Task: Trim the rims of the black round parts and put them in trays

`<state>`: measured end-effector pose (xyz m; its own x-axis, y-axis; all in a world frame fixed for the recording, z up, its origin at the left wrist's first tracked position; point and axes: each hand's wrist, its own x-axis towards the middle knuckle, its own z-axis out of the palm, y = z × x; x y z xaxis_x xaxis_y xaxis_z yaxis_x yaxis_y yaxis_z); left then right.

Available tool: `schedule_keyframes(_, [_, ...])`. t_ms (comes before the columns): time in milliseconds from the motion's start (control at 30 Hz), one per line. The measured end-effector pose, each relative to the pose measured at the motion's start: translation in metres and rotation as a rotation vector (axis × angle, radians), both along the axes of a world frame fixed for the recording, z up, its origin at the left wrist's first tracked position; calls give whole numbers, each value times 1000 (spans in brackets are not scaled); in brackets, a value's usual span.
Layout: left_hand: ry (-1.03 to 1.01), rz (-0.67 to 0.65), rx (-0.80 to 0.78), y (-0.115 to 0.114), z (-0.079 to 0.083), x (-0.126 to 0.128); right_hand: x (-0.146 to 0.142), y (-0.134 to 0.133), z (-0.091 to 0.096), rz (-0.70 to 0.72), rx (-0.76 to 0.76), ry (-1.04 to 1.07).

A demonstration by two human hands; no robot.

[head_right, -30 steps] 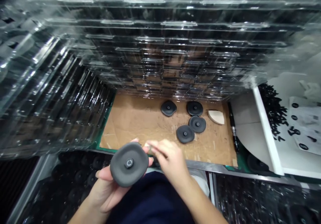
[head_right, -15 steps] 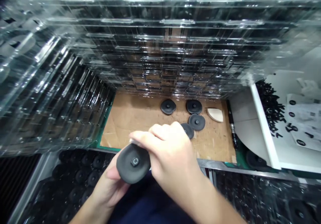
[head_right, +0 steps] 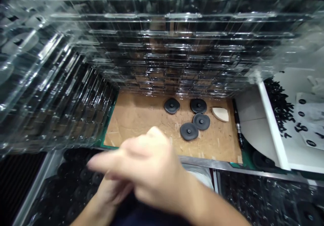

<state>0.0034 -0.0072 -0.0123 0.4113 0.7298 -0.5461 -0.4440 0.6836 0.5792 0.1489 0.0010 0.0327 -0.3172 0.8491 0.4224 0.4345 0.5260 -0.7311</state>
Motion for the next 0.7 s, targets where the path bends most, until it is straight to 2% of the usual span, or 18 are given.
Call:
schedule_keyframes(100, [-33,64,-10,1,2,-1,9,8,-35,-324,-217,33])
schedule_keyframes(133, [-53,84,-16,1,2,-2,10,7,-50,-394,-286,31])
schedule_keyframes(167, [-67,99,-21,1,2,-2,10,4,-65,-420,-337,27])
schedule_keyframes(233, [-67,119,-20,2,1,-2,6,-7,-93,-387,-373,19])
schedule_keyframes(300, [-66,132,-27,2,-1,-2,1,-19,-110,-354,-385,9])
schedule_keyframes(333, [-72,136,-34,3,-1,-2,0,-23,-113,-350,-393,12])
schedule_keyframes(367, [-77,140,-41,3,-1,-1,0,-26,-110,-356,-402,19])
schedule_keyframes(433, [-80,145,-49,3,0,2,2,-25,-92,-418,-413,53])
schedule_keyframes(500, [-68,153,-42,2,1,4,2,-22,-61,-530,-363,108])
schedule_keyframes(567, [-64,141,-40,1,2,6,-1,-19,-29,-566,-205,154])
schedule_keyframes(633, [-57,127,-35,1,2,5,-6,-20,-6,-422,-76,151])
schedule_keyframes(700, [-32,132,-32,1,2,3,-10,-21,5,-217,-111,110])
